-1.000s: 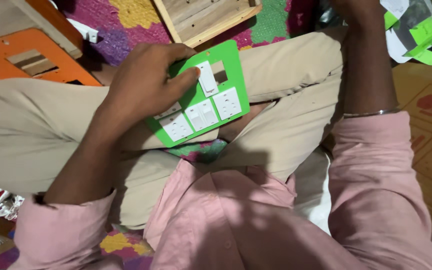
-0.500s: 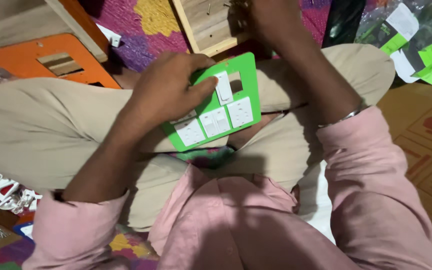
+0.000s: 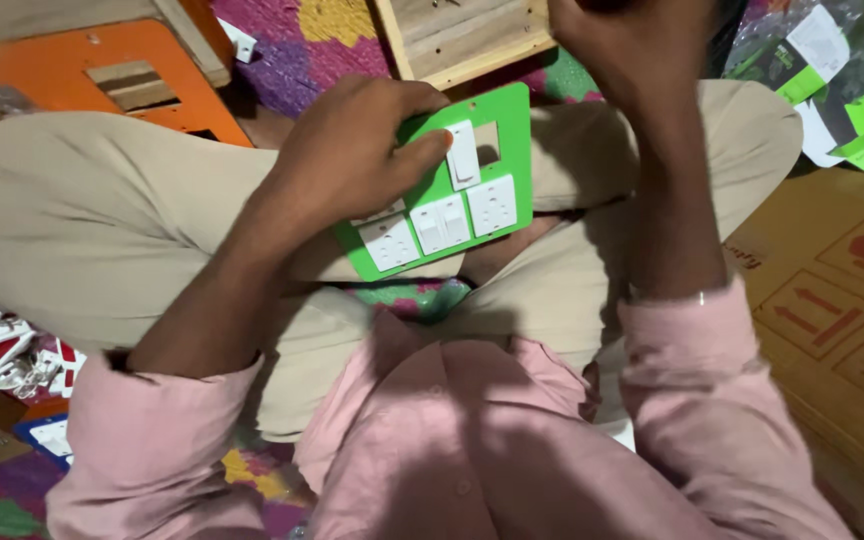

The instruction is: The person sits cross-legged on the floor and assembles electrical switch and socket boards. They pick white switch and socket modules from a pile, fit them into cutouts on a green board, and drive small screws by hand to secure the modules, working on one board at a time.

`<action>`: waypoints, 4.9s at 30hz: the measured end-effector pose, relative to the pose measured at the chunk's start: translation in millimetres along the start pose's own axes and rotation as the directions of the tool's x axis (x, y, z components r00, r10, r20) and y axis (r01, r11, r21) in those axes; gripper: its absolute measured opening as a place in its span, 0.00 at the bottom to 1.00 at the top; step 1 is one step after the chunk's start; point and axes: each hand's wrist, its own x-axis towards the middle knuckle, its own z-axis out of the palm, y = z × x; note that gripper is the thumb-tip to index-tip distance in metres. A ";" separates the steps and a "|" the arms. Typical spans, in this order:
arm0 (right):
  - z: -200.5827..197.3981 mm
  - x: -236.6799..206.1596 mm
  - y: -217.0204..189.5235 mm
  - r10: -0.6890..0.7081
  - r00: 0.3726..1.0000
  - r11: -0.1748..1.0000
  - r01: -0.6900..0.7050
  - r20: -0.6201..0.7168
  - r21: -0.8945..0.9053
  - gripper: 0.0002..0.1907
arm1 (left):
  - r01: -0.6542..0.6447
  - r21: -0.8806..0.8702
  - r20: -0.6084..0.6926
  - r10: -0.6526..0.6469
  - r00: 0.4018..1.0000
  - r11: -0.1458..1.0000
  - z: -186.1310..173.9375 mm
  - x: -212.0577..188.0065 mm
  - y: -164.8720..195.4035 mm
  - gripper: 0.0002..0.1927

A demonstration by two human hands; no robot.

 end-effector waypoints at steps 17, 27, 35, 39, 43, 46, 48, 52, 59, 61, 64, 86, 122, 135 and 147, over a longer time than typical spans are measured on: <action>56.8 -93.6 -117.5 -0.126 0.992 0.991 0.125 -0.028 -0.037 0.09 | -0.037 0.082 -0.125 0.047 0.991 0.996 8.5 -31.3 17.8 0.14; 41.1 -82.9 -120.5 -0.159 0.980 0.958 0.182 0.117 -0.223 0.09 | -0.069 0.112 -0.217 0.092 0.972 0.991 12.6 -37.3 21.3 0.15; 55.8 -89.8 -116.9 -0.276 0.961 0.943 0.269 -0.014 -0.196 0.11 | 0.008 0.119 -0.241 0.021 0.970 0.993 15.1 -44.1 29.9 0.13; 57.7 -99.7 -114.4 -0.273 0.957 0.947 0.249 -0.096 -0.203 0.10 | 0.006 0.130 -0.304 0.034 0.952 0.991 21.4 -48.6 41.8 0.13; 59.3 -112.9 -113.6 -0.245 0.961 0.958 0.220 -0.127 -0.185 0.09 | 0.056 0.172 -0.276 -0.007 0.961 0.984 31.0 -54.7 52.2 0.12; 66.0 -119.9 -112.6 -0.266 0.932 0.959 0.230 -0.246 -0.163 0.09 | -0.033 0.169 -0.366 0.094 0.926 0.985 37.1 -54.8 53.1 0.14; 68.8 -127.4 -112.7 -0.268 0.930 0.959 0.234 -0.250 -0.159 0.10 | -0.015 0.138 -0.364 0.065 0.929 0.990 41.0 -57.8 51.7 0.13; 75.5 -129.4 -111.4 -0.291 0.914 0.952 0.247 -0.282 -0.180 0.10 | -0.072 0.163 -0.384 0.131 0.914 0.984 40.9 -55.7 44.8 0.14; 64.7 -115.2 -110.8 -0.476 0.869 0.826 0.390 -0.132 -0.407 0.11 | -0.080 0.140 -0.317 0.122 0.940 0.987 31.4 -49.2 34.2 0.13; 54.8 -112.3 -113.4 -0.460 0.885 0.806 0.384 -0.069 -0.450 0.13 | -0.010 0.099 -0.272 0.036 0.962 0.995 31.6 -49.1 37.4 0.13; 37.1 -107.5 -119.5 -0.502 0.865 0.776 0.437 -0.025 -0.455 0.13 | 0.007 0.140 -0.251 0.029 0.968 0.990 26.3 -47.0 47.9 0.13; -52.8 -136.6 -119.5 -0.057 0.988 0.949 0.008 0.147 0.316 0.19 | -0.200 0.417 -0.085 0.257 0.963 0.887 37.6 -57.7 162.8 0.13; 6.3 46.9 67.8 -0.173 0.962 0.770 0.266 0.212 -0.580 0.06 | 0.075 -0.077 0.008 -0.074 0.997 0.994 24.5 18.4 19.1 0.17; 23.5 50.0 62.8 -0.283 0.947 0.737 0.318 0.155 -0.597 0.10 | -0.035 -0.184 -0.157 0.006 0.988 0.982 7.1 11.5 16.0 0.15; -17.9 -116.3 -78.4 0.419 0.903 0.446 -0.110 -0.099 0.888 0.05 | -0.256 -0.330 -0.405 0.109 0.908 0.908 -0.9 -24.5 66.6 0.09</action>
